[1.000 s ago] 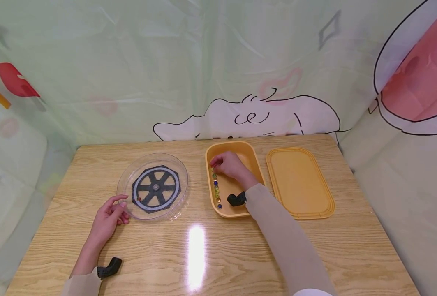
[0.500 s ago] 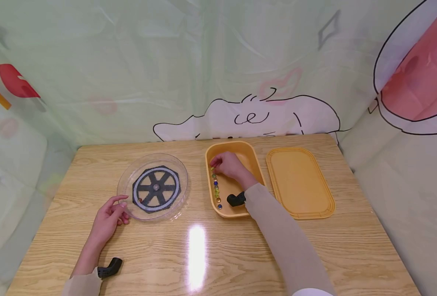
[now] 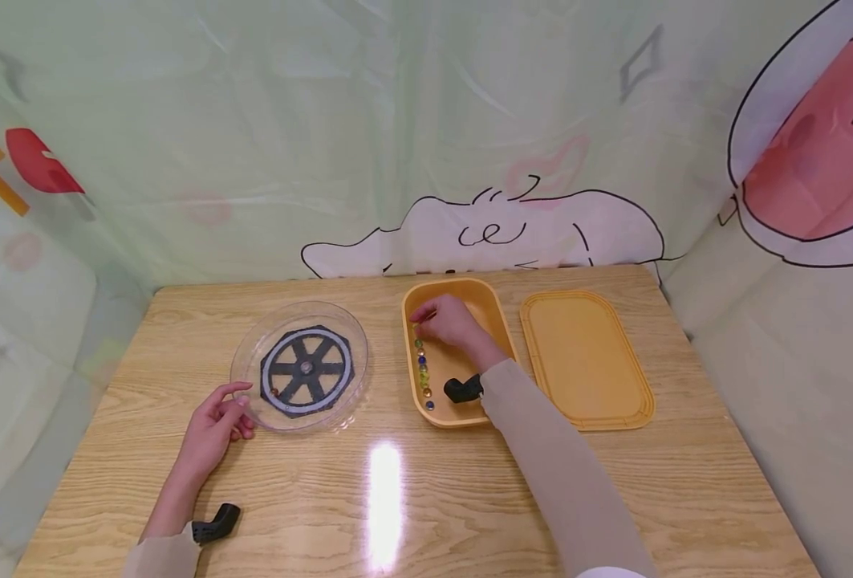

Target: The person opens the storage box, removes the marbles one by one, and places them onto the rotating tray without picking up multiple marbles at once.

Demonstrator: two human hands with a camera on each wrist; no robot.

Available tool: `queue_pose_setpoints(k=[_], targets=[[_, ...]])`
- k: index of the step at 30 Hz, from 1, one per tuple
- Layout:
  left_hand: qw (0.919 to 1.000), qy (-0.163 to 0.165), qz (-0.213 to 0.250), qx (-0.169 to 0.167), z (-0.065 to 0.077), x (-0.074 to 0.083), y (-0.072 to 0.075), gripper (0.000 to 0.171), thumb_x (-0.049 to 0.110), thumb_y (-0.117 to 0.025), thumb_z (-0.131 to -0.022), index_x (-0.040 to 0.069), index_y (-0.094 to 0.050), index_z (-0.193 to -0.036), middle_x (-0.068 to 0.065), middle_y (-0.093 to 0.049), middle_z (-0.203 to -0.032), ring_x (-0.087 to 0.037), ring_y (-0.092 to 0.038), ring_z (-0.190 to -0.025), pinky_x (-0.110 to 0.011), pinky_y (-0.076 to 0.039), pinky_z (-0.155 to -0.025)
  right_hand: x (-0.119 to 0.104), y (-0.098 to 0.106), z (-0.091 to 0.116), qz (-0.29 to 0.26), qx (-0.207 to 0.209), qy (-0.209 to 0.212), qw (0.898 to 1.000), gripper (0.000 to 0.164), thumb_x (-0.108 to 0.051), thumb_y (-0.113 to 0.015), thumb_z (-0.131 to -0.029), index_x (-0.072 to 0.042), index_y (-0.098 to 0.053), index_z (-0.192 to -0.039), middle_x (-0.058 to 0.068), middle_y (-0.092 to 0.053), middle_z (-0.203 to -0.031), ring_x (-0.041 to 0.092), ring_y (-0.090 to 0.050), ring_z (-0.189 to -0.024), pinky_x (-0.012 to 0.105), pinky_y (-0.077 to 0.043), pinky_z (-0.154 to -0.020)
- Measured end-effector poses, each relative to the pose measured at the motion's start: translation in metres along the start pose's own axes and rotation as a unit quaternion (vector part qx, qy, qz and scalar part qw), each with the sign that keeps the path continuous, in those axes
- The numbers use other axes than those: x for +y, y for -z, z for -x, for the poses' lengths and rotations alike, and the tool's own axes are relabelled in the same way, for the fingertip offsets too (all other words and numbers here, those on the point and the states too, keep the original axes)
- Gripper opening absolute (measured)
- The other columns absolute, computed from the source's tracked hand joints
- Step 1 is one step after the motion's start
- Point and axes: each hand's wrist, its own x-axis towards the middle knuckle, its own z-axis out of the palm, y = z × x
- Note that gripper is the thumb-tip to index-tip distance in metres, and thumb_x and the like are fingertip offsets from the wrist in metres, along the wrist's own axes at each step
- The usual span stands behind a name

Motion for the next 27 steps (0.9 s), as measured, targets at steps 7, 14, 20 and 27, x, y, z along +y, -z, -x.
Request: queue_pose_setpoints(k=[7,14,20,27], targets=[[1.0000,-0.002,0.003,-0.002,0.000,0.000,0.000,0.027,0.015,-0.055,-0.104,0.004,-0.057,-0.129,-0.012,-0.065,-0.074,-0.015,-0.064,-0.059,-0.026,-0.053,-0.055,-0.003,0.004,0.002,0.009,0.002,0.014,1.000,0.019,-0.007,-0.076,-0.087,-0.005,-0.076,-0.106,0.006,-0.072,-0.101,0.023,-0.060,-0.090,0.030,-0.050,-0.079],[1.0000,-0.009,0.003,0.000,0.000,-0.001,0.000,0.027,0.013,-0.055,-0.104,0.003,-0.057,-0.129,-0.008,-0.066,-0.072,-0.014,-0.063,-0.057,-0.025,-0.052,-0.053,-0.007,0.008,0.004,0.019,0.013,0.019,1.000,0.018,-0.008,-0.077,-0.087,-0.005,-0.076,-0.104,0.006,-0.073,-0.100,0.022,-0.061,-0.088,0.029,-0.051,-0.074],[1.0000,-0.007,0.004,0.001,0.000,-0.001,-0.001,0.027,0.014,-0.055,-0.103,0.005,-0.057,-0.128,-0.011,-0.066,-0.073,-0.015,-0.064,-0.057,-0.025,-0.051,-0.054,-0.013,0.011,0.008,0.024,0.023,0.018,0.999,0.016,-0.005,-0.074,-0.089,-0.003,-0.075,-0.105,0.008,-0.071,-0.099,0.022,-0.060,-0.085,0.028,-0.051,-0.069],[1.0000,0.003,0.006,0.001,0.001,0.005,-0.001,0.028,0.015,-0.056,-0.103,0.004,-0.058,-0.129,-0.016,-0.066,-0.076,-0.017,-0.064,-0.059,-0.026,-0.052,-0.055,-0.020,0.018,0.016,0.026,0.033,0.027,0.999,0.017,-0.007,-0.073,-0.090,-0.004,-0.074,-0.107,0.010,-0.070,-0.104,0.025,-0.061,-0.093,0.034,-0.050,-0.081]])
